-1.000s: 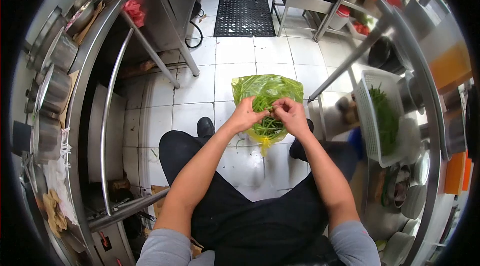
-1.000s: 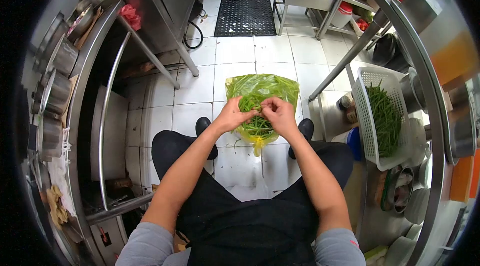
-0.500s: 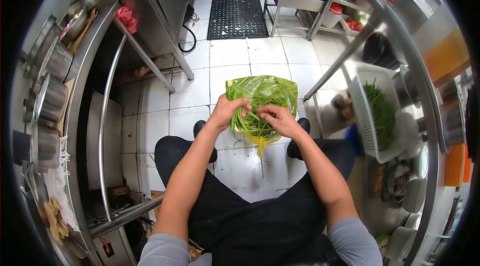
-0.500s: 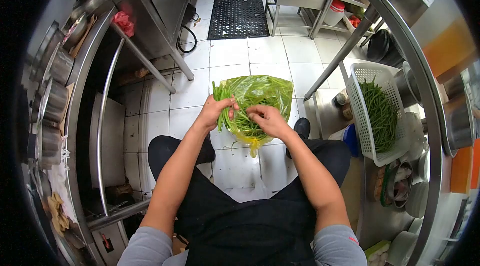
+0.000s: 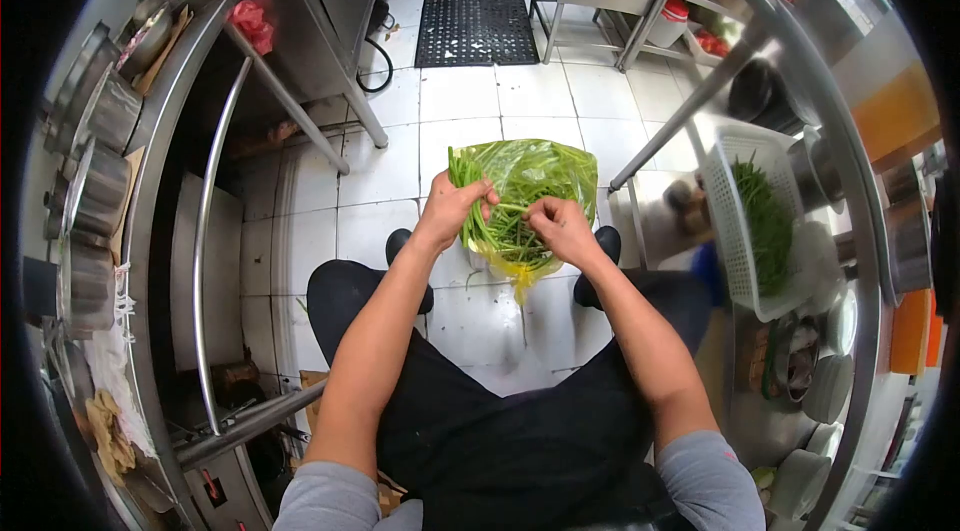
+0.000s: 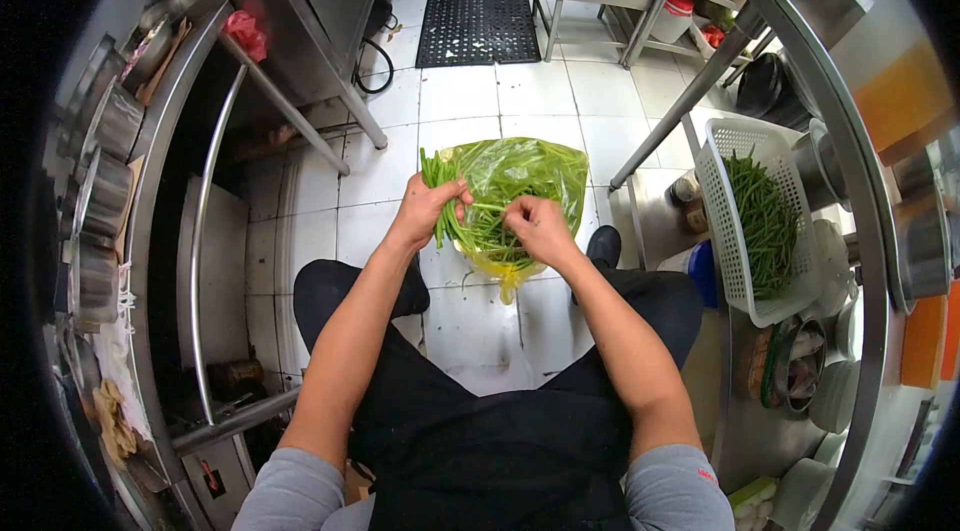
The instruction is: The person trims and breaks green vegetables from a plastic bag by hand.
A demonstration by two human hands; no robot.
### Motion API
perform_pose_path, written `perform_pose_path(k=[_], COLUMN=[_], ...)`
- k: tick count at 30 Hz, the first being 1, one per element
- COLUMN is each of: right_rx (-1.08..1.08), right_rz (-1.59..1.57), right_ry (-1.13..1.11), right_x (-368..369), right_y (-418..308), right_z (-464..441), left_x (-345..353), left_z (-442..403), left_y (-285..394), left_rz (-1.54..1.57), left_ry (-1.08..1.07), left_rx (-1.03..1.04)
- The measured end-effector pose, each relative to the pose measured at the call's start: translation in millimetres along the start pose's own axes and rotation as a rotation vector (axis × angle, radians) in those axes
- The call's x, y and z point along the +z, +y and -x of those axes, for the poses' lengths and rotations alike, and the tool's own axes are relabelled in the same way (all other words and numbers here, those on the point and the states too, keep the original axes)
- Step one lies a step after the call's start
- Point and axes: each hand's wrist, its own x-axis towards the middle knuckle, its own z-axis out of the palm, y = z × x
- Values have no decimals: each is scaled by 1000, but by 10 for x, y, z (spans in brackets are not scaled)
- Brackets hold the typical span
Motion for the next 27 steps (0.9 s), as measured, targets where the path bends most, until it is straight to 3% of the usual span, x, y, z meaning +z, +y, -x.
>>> perform_pose_path(k=[3,6,7,8,10,11,17,21,23,27], right_rx=[30,-72,-207,-208,-421,-257,-218,-208,-236,-237], right_rz=[23,71,220,220,752,848,1170,1078,887,572], right_ry=[345,405,379,378,253,68,-127,-132,19,84], right_x=[15,-106,-129,-123,-64,9,518,454,242,-147], right_y=[20,97,71,46,34,20,666,487,146,-231], right_z=[-87,-119,-63,-5,125,188,296,219,200,149], left_x=[68,45,27,16,7,6,-34,-47,-11,166], left_z=[17,39,41,39,34,32,-8,11,30,77], left_y=[-26,54,88,106,79,63,26,-4,-23,-75], left_rz=[-69,-86,-93,-100,-118,-159,-65,9,-55,-173], left_ry=[9,33,28,25,26,43,53,-9,-51,-141], left_rx=[86,55,55,56,61,69,31,-29,-32,22])
